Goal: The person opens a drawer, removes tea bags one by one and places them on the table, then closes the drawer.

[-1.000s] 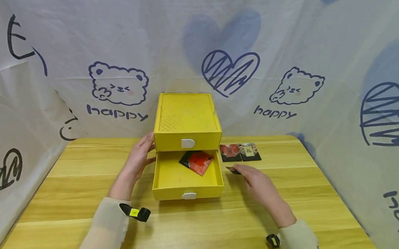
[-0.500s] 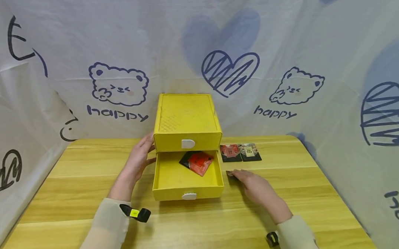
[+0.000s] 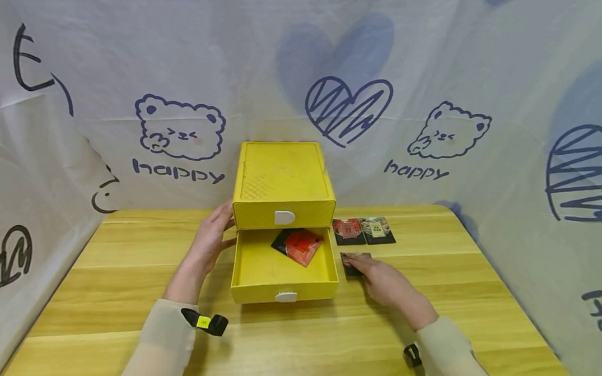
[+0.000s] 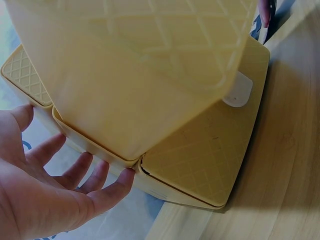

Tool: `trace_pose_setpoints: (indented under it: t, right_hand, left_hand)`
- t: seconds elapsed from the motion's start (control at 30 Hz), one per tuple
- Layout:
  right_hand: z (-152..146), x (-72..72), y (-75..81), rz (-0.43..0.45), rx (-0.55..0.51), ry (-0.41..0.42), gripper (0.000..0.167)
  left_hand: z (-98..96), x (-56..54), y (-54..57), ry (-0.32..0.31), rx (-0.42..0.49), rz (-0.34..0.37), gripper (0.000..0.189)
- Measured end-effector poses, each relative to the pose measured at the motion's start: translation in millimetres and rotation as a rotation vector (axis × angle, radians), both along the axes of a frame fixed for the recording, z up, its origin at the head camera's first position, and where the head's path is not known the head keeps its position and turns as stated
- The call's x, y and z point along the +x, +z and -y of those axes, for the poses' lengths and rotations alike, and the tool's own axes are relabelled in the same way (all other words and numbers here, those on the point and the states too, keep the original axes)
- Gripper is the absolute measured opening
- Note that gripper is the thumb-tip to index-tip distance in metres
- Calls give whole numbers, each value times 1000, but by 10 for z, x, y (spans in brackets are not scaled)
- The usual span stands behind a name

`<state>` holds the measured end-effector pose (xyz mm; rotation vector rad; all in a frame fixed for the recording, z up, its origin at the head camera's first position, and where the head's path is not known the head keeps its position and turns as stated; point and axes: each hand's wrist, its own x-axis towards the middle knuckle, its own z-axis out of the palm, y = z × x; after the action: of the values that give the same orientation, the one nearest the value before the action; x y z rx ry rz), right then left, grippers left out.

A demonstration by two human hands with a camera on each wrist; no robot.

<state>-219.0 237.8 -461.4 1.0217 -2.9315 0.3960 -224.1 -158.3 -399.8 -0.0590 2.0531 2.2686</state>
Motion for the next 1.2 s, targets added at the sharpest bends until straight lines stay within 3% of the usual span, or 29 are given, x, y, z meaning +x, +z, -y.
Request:
trace_pose_setpoints:
  t: [0.5,1.2]
  right_hand:
    - [9,-76,-18,54,27,-25,59]
    - [36,-142,-38,94,61,-35,59]
  left_hand:
    - [-4,-3,-14,7,5,-3,60]
    - [7,-6,-12,6,3,-9,59]
